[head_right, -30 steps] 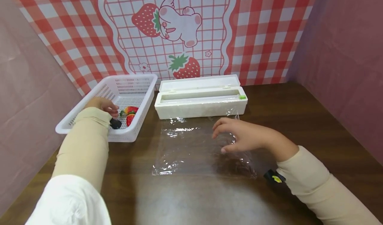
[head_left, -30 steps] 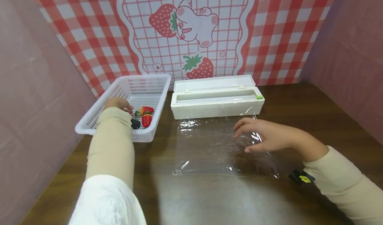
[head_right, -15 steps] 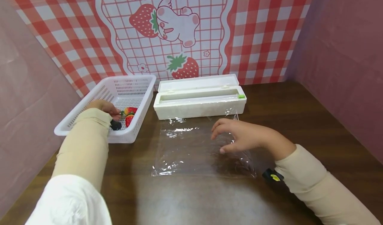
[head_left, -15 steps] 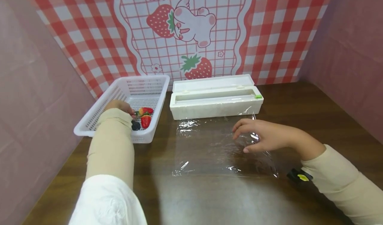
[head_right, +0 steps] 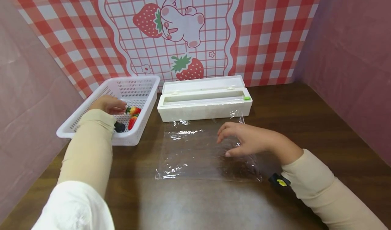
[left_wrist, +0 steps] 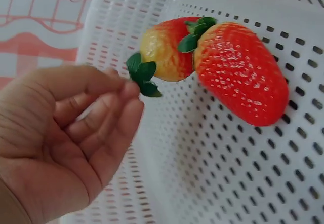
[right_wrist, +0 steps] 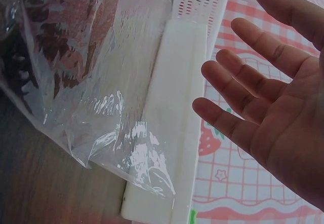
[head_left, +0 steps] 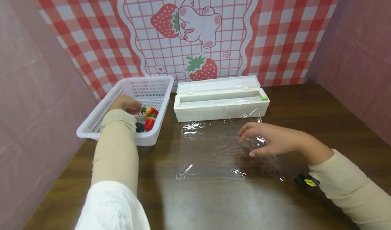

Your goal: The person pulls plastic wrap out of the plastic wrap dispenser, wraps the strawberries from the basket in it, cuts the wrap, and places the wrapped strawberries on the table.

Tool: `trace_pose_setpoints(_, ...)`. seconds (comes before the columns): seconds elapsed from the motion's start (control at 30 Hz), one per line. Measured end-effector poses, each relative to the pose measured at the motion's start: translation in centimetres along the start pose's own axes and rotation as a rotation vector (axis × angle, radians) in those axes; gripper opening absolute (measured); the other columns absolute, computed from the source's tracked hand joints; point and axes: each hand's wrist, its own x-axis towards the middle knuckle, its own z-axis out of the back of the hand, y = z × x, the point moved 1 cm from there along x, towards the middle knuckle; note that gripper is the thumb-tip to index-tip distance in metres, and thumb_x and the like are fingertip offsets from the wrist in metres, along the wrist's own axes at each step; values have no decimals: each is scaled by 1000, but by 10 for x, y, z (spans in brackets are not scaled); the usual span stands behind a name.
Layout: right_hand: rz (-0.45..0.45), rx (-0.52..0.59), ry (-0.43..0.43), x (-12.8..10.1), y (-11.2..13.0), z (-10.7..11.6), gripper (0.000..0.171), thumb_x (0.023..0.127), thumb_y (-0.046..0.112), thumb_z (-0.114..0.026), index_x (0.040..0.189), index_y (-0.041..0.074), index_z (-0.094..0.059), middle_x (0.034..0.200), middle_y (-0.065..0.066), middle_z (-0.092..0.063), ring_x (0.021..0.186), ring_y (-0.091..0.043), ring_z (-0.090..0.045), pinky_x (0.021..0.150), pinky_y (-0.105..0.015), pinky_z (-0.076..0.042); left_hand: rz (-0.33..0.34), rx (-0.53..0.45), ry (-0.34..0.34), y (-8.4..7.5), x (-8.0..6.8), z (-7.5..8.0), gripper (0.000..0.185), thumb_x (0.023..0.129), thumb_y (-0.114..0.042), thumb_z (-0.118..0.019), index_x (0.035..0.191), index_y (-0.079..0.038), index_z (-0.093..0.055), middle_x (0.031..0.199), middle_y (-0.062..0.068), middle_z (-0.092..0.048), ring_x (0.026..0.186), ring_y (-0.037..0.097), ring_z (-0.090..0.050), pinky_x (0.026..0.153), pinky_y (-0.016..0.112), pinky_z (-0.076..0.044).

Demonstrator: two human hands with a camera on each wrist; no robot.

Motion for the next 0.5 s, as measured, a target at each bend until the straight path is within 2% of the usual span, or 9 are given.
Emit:
trace_pose_setpoints(0.13, -8, 2, 11, -1, 0, -2, 32, 88, 28, -73, 116, 17, -64, 125, -2, -54, 114, -20, -53, 94, -46, -48, -72, 47, 26, -5, -3, -4, 32, 86, -6, -67, 116, 4, -61, 109, 14, -64, 86, 18, -67, 80, 32, -56)
trace_pose_setpoints(0.23, -9, 4, 20, -1, 1, -3, 31, 88, 28, -73, 116, 17, -64, 124, -1, -54, 113, -19, -53, 93, -45, -48, -145, 156, 38, -12, -3, -10, 35, 87, -6, -68, 119, 4, -60, 120, 18, -61, 91, 20, -66, 85, 35, -55)
trace_pose_setpoints(0.3, -4, 3, 20, -2, 1, -3, 30, 88, 27, -73, 115, 18, -64, 123, -1, -55, 112, -19, -54, 93, -44, -48, -186, 251, 15, -17, -5, -13, 29, 87, -8, -68, 112, 4, -62, 115, 17, -64, 88, 20, -67, 84, 35, -55)
trace_pose_setpoints(0.5, 6, 13, 17, -3, 2, -1, 30, 88, 25, -73, 115, 16, -65, 122, -3, -57, 112, -18, -55, 93, -43, -49, -313, 475, -53, -43, -17, -14, 17, 80, -5, -73, 91, 6, -68, 80, 11, -71, 67, 16, -68, 75, 37, -57)
